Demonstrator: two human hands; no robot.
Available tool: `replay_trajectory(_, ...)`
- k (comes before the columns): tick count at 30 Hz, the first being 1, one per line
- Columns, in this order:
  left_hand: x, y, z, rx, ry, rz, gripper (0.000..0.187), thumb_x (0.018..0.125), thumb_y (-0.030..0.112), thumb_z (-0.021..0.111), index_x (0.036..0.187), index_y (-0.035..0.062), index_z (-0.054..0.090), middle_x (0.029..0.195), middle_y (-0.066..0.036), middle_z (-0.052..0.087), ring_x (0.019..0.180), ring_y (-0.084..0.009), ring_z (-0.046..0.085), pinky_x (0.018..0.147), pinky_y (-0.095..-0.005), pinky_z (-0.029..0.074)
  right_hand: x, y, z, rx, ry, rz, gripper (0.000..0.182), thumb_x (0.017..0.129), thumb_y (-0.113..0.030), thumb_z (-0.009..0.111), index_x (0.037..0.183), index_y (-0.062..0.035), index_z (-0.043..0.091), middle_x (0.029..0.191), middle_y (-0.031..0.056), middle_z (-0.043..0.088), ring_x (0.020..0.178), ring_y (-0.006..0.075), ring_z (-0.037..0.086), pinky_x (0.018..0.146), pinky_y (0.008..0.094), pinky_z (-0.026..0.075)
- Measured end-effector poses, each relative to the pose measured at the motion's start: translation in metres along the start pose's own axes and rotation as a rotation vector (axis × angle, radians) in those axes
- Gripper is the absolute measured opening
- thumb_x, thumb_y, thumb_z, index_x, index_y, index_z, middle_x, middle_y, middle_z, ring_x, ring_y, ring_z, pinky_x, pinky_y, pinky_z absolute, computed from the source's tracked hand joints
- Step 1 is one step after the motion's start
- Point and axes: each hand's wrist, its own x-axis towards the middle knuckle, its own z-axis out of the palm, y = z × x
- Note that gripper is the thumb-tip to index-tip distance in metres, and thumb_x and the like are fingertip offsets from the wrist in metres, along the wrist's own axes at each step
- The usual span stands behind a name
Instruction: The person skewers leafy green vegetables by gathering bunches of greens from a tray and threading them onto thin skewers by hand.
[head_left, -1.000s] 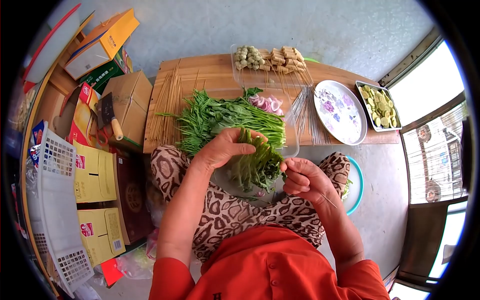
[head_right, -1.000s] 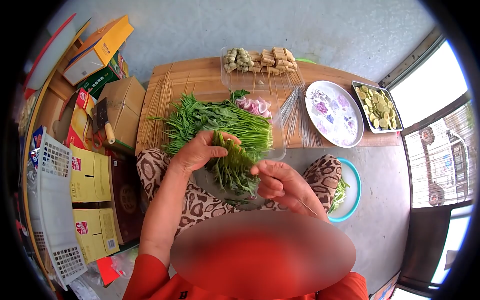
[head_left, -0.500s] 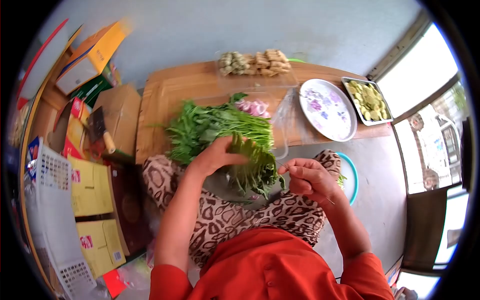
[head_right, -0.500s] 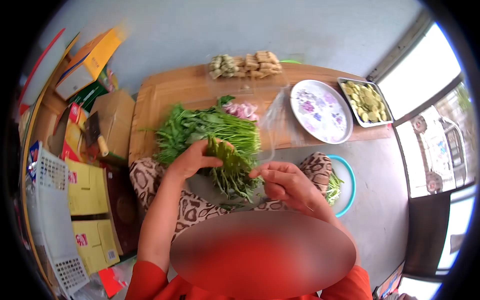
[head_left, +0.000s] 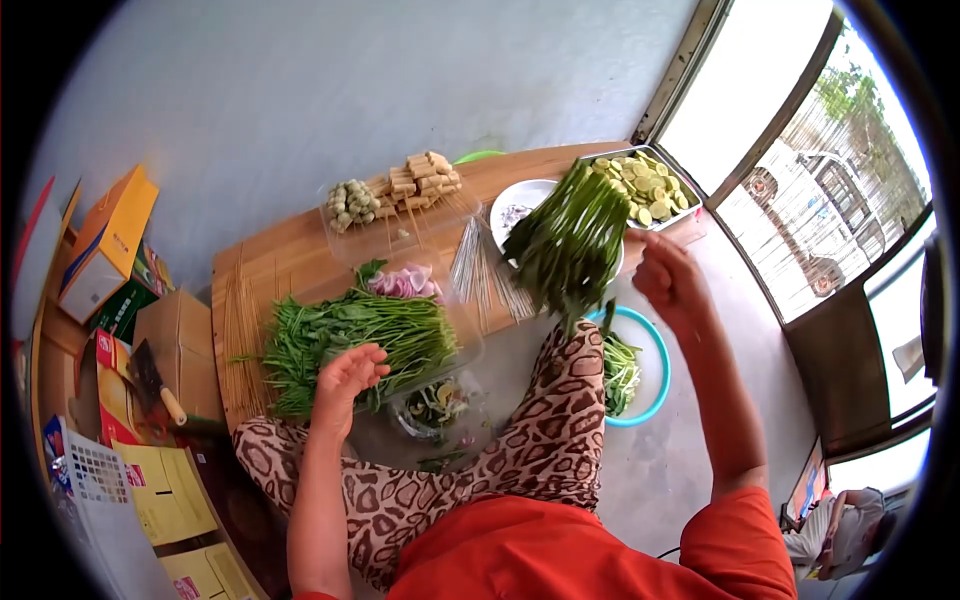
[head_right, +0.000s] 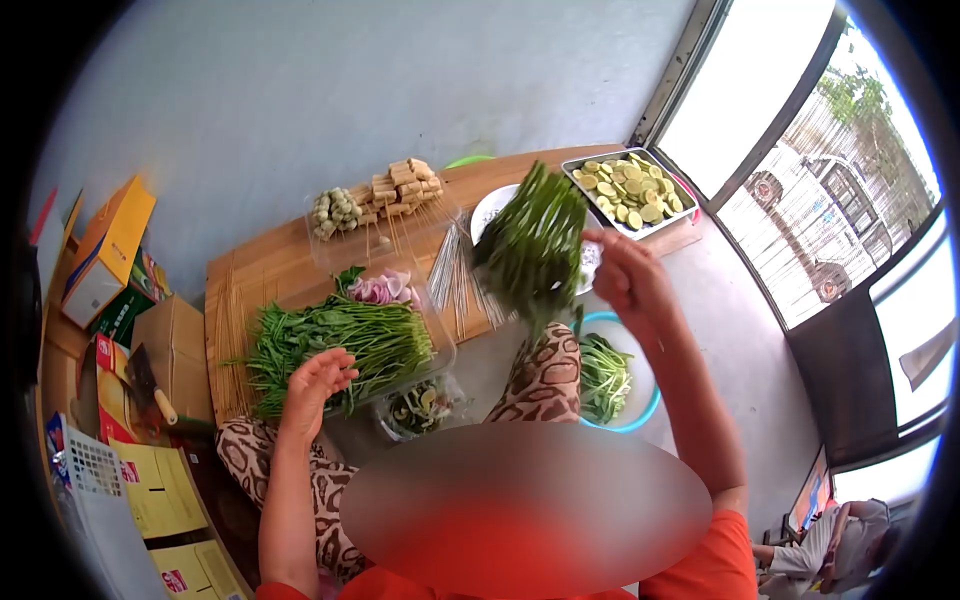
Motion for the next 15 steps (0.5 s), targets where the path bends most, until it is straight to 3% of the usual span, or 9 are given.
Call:
replay_trajectory(4,0.005,-0.004,0.003,-0.018,-0.020,-0.003,0.038,0.092,0.027,0.062,0.121,0.0011,0.058,0.109,-0.007,0.064,0.094,-0.0161,0.063,0.079,-0.0287,0.049,0.047,-0.018,-0.021,-0.226,0.152,-0.294,0.027,0.096,-0.018,0.049,0.110,0.0025,0.060,0.056,-0.0056,0.038,0.046,0.0040,0.033,0.043,0.0200,0.024)
replay_trajectory(8,0.009,-0.010,0.006,-0.017,-0.002,-0.023,0.035,0.092,0.023,0.062,0.119,0.0008,0.058,0.107,-0.007,0.064,0.092,-0.0154,0.063,0.078,-0.0281,0.049,0.131,0.042,-0.049,-0.524,0.362,-0.433,0.020,0.093,-0.012,0.053,0.102,0.0009,0.065,0.061,-0.0047,0.048,0.049,0.0032,0.039,0.044,0.0204,0.030)
replay_trajectory(9,0.010,-0.011,0.007,-0.014,0.008,-0.031,0.034,0.092,0.022,0.062,0.119,0.0007,0.058,0.107,-0.007,0.064,0.092,-0.0152,0.063,0.077,-0.0279,0.049,0.146,0.064,-0.050,-0.562,0.342,-0.419,0.019,0.092,-0.014,0.054,0.099,-0.0003,0.066,0.061,-0.0031,0.050,0.051,0.0040,0.042,0.044,0.0211,0.033)
replay_trajectory(11,0.013,-0.019,0.005,0.027,0.026,-0.035,0.034,0.093,0.024,0.060,0.119,0.0017,0.058,0.106,-0.007,0.064,0.092,-0.0158,0.064,0.077,-0.0294,0.050,0.198,0.142,-0.082,-0.859,0.434,-0.273,0.020,0.088,-0.020,0.057,0.094,-0.0037,0.067,0.064,0.0095,0.062,0.057,0.0135,0.058,0.052,0.0307,0.045)
replay_trajectory(12,0.013,-0.021,0.004,0.030,0.028,-0.035,0.034,0.093,0.024,0.060,0.119,0.0017,0.058,0.106,-0.007,0.064,0.092,-0.0158,0.064,0.077,-0.0294,0.050,0.212,0.181,-0.089,-0.842,0.456,-0.208,0.024,0.085,-0.023,0.057,0.092,-0.0022,0.066,0.067,0.0164,0.064,0.061,0.0249,0.063,0.058,0.0384,0.048)
replay_trajectory(13,0.012,-0.023,0.004,0.038,0.039,-0.052,0.034,0.093,0.024,0.060,0.119,0.0013,0.058,0.106,-0.008,0.064,0.092,-0.0161,0.064,0.077,-0.0295,0.050,0.236,0.238,-0.117,-0.963,0.445,-0.288,0.019,0.087,-0.016,0.055,0.092,-0.0032,0.068,0.058,0.0065,0.059,0.049,0.0148,0.055,0.050,0.0309,0.045)
replay_trajectory(15,0.010,-0.022,0.007,0.070,0.079,-0.093,0.035,0.093,0.023,0.061,0.118,0.0000,0.058,0.106,-0.009,0.064,0.092,-0.0165,0.064,0.077,-0.0296,0.050,0.230,0.273,-0.109,-1.084,0.463,-0.132,0.018,0.081,-0.016,0.058,0.087,-0.0025,0.069,0.062,0.0111,0.063,0.053,0.0165,0.060,0.054,0.0327,0.048)
